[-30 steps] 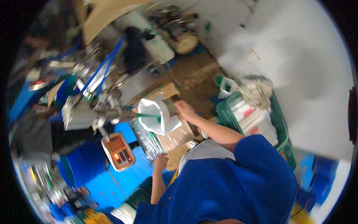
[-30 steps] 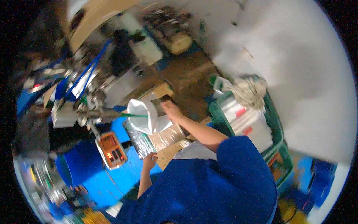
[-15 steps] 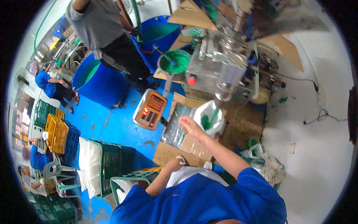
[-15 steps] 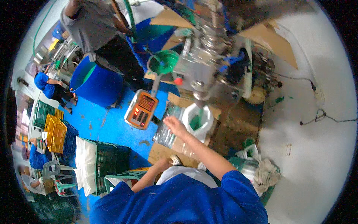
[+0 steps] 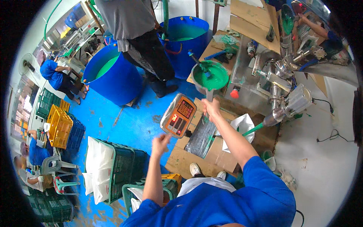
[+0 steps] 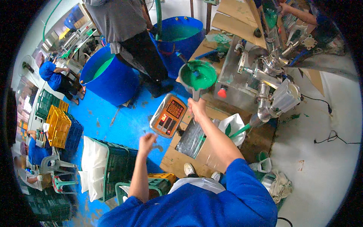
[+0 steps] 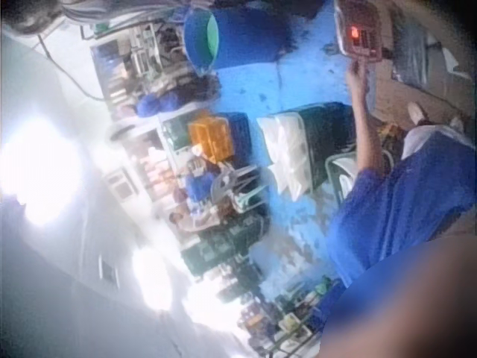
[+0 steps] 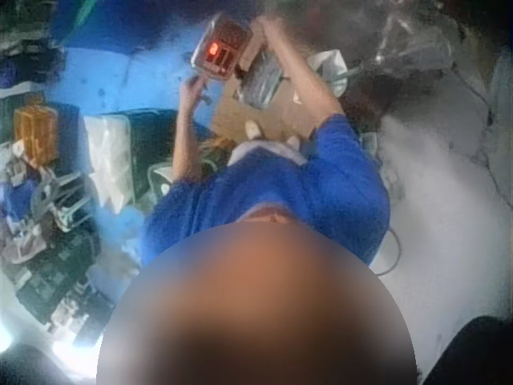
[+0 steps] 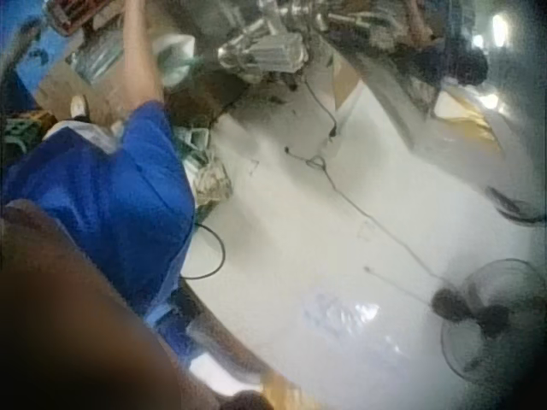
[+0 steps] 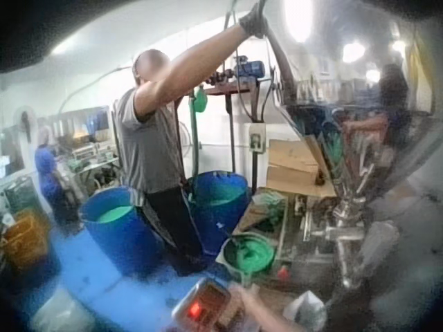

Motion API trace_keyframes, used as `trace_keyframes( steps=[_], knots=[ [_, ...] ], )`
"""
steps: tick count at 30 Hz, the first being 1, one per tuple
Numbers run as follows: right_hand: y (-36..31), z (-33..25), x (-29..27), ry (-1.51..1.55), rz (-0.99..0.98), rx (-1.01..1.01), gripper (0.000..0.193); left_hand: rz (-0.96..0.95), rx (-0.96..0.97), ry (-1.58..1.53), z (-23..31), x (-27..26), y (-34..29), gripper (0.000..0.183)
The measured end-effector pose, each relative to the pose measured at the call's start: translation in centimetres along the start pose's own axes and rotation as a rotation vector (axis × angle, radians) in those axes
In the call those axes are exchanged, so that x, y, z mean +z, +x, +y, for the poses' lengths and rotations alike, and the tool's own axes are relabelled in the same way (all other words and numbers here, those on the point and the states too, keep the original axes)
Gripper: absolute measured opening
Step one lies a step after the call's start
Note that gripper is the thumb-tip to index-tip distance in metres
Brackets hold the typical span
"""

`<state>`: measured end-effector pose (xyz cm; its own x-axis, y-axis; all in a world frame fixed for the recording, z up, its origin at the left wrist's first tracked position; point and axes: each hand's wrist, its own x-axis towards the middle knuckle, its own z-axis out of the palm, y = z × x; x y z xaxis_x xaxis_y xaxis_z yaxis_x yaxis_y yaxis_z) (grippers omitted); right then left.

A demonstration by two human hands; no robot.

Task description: The person repeatedly scoops green granules from a hopper into white pouches, places each pouch under a sealing machine, and seals it. Sealed pouches are then placed into a green basket. The cycle repeats continuously.

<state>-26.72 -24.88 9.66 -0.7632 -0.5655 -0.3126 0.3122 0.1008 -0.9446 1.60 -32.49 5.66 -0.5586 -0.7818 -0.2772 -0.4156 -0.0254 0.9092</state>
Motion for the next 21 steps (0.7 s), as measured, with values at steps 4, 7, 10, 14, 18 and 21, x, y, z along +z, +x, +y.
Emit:
trace_keyframes(
  steps=[4,7,10,14,18,21],
  knots=[
    [-6.6,0.5,-3.6,-0.156,-0.192,0.054,0.019,0.167,0.311,0.023,7.6,-2.0,7.1,0.031],
    [-11.1,-0.1,-6.4,-0.262,-0.321,0.120,0.023,0.196,0.324,-0.043,12.7,-0.4,9.1,0.037],
    [-14.8,-0.5,-8.9,-0.313,-0.401,0.219,0.030,-0.099,0.234,-0.082,15.7,0.6,6.7,0.031],
    [-17.9,-0.7,-11.4,-0.290,-0.451,0.252,0.032,-0.090,0.512,0.193,17.4,2.3,-0.5,0.018],
    [-19.8,-0.9,-13.2,-0.270,-0.459,0.249,0.031,0.006,0.552,0.111,17.3,4.6,-7.0,0.016],
    [-21.0,-1.3,-14.8,-0.252,-0.468,0.256,0.031,0.146,0.400,-0.134,16.6,5.9,-9.0,0.015]
  ],
)
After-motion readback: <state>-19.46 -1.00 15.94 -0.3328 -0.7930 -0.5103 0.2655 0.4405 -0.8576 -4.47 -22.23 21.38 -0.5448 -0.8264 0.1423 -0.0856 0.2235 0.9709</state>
